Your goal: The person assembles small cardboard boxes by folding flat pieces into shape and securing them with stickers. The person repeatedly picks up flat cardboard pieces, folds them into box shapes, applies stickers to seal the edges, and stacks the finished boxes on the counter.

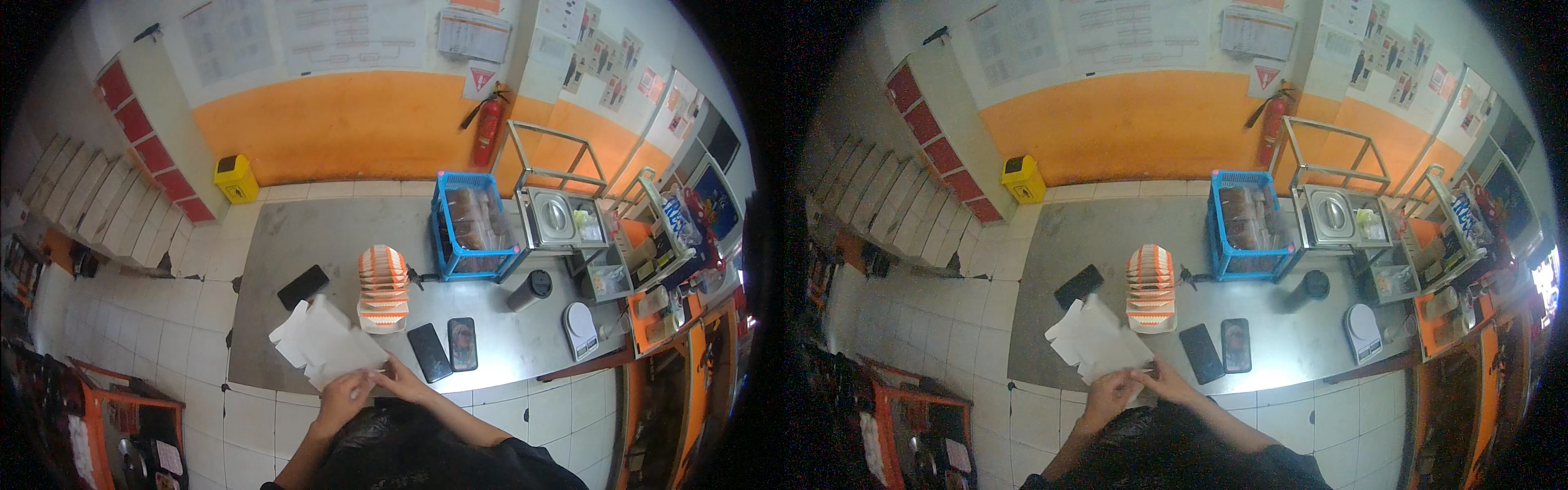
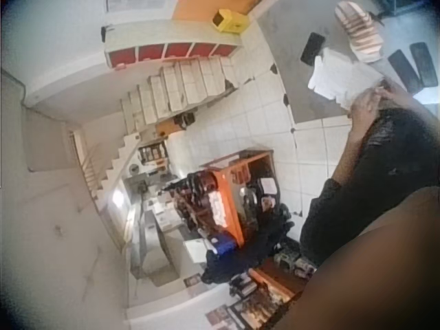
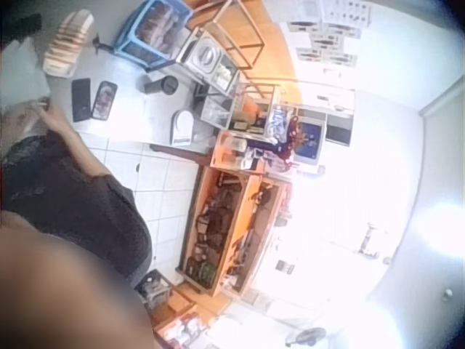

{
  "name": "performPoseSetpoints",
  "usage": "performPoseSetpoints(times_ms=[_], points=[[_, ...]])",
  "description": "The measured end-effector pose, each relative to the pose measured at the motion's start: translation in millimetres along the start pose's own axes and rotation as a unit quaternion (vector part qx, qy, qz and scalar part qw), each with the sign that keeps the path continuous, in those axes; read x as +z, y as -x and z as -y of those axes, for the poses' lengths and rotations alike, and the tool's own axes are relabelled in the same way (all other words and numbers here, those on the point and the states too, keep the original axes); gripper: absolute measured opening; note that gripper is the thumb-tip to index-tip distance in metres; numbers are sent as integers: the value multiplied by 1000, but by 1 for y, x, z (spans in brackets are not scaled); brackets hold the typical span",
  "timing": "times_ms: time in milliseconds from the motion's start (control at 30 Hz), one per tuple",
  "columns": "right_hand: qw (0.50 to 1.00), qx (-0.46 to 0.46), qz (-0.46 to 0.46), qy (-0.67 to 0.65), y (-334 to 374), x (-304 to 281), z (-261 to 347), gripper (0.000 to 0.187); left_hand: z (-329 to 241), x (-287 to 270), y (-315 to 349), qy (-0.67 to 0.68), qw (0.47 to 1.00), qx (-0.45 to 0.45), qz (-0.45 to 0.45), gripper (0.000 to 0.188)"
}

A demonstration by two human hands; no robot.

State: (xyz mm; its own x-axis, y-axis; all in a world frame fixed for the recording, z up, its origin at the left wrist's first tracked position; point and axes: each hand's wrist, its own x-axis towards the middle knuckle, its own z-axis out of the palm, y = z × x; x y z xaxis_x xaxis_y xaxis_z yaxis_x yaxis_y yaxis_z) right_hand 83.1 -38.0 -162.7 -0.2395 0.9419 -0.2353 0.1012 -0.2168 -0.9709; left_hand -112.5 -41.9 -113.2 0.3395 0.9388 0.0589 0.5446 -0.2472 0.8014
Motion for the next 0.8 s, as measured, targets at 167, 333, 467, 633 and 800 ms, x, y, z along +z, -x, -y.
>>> performPoseSetpoints(times_ms=[167, 333, 467, 633, 800], points=[[999, -20, 3, 33, 6, -5, 34, 49, -20, 4, 3, 133, 991, -13, 5, 39], [933, -277, 31, 229, 25, -22, 70, 59, -20, -30, -12, 459, 837, -264, -139, 33], [947, -256, 22, 194, 36, -31, 94, 65, -26, -44, -14, 424, 862, -256, -109, 29], [962, -242, 19, 124, 49, -28, 115, 55, -26, -10, -7, 280, 936, -95, -191, 34], [956, -271, -11, 113, 59, -16, 124, 49, -27, 15, 12, -9, 974, 37, -223, 25]])
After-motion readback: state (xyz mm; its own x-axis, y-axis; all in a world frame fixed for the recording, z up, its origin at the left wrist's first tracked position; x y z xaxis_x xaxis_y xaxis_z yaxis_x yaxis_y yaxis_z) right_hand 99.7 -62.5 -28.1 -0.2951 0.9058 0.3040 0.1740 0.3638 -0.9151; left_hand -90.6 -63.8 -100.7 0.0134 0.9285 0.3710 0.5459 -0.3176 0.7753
